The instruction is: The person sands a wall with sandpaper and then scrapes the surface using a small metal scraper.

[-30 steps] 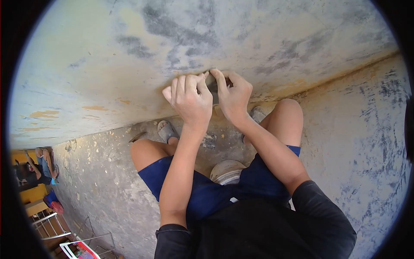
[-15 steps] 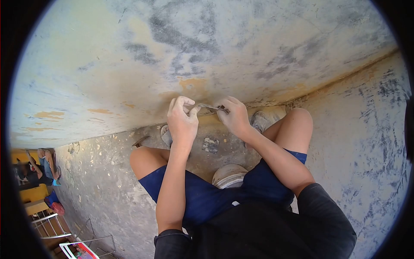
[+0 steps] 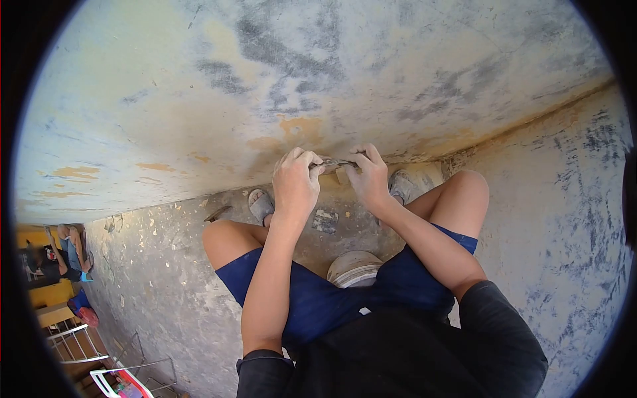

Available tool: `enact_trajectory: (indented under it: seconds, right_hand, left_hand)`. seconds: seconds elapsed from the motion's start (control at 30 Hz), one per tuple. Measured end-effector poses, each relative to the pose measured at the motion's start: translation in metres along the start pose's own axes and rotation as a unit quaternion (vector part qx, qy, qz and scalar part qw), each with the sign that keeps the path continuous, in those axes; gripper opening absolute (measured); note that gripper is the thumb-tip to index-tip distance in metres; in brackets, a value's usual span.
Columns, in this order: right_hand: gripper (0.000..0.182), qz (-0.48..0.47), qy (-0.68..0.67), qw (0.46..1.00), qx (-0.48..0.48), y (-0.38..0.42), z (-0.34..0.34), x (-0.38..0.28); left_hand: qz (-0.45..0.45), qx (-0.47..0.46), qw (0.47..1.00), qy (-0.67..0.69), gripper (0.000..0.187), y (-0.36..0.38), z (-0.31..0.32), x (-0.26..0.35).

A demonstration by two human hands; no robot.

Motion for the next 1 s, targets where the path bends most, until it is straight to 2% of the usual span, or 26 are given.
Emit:
enact_trajectory:
  seconds: [0.27,0.33,0.4,0.47,0.57,0.7,0.83,0.93,1.0]
  right_hand:
    - [0.023,-0.096,-0.011,0.995,0.029,0.002,-0.004,-0.009]
    - [0.024,-0.174,0.041,0.984,0.022,0.002,-0.009,-0.028]
    - [0.024,-0.171,0.037,0.984,0.019,0.005,-0.007,-0.026]
    - [0.024,-0.167,0.033,0.985,0.016,0.006,-0.002,-0.023]
    - [0.025,-0.133,-0.015,0.991,0.006,0.004,0.004,-0.016]
    - [0.02,-0.029,-0.032,0.999,0.004,-0.003,0.011,0.001]
    - [0.013,0.085,-0.049,0.994,-0.048,-0.011,0.02,0.018]
    - [0.013,0.111,-0.094,0.989,-0.015,-0.017,0.023,0.024]
    - [0.014,0.112,-0.055,0.992,-0.008,-0.02,0.021,0.024]
  left_hand:
    - [-0.008,0.026,0.999,-0.035,0.01,0.001,0.003,-0.014]
    - [-0.022,0.023,0.999,-0.029,0.01,0.002,0.005,-0.018]
    - [-0.038,0.02,0.999,-0.024,0.009,0.002,0.004,-0.02]
    - [0.032,0.061,0.997,-0.043,0.008,0.003,-0.004,-0.003]
    - [0.065,0.044,0.997,-0.022,0.004,0.003,0.001,0.014]
    - [0.068,0.02,0.997,-0.037,0.006,0.003,0.021,0.007]
    - [0.016,0.015,0.998,-0.055,0.008,-0.004,0.028,-0.008]
    - [-0.009,0.03,0.999,-0.016,0.01,-0.009,0.034,-0.019]
    - [-0.018,0.046,0.999,0.018,0.011,-0.011,0.038,-0.023]
Point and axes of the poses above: each hand's wrist, its own y-axis away from the middle knuckle, its own z-axis out of the palm, x = y × z, the point moved 9 cm from there along -y, towards the middle knuckle, and after that the axes turned 4 degrees about -x, right-handed, at the moved point
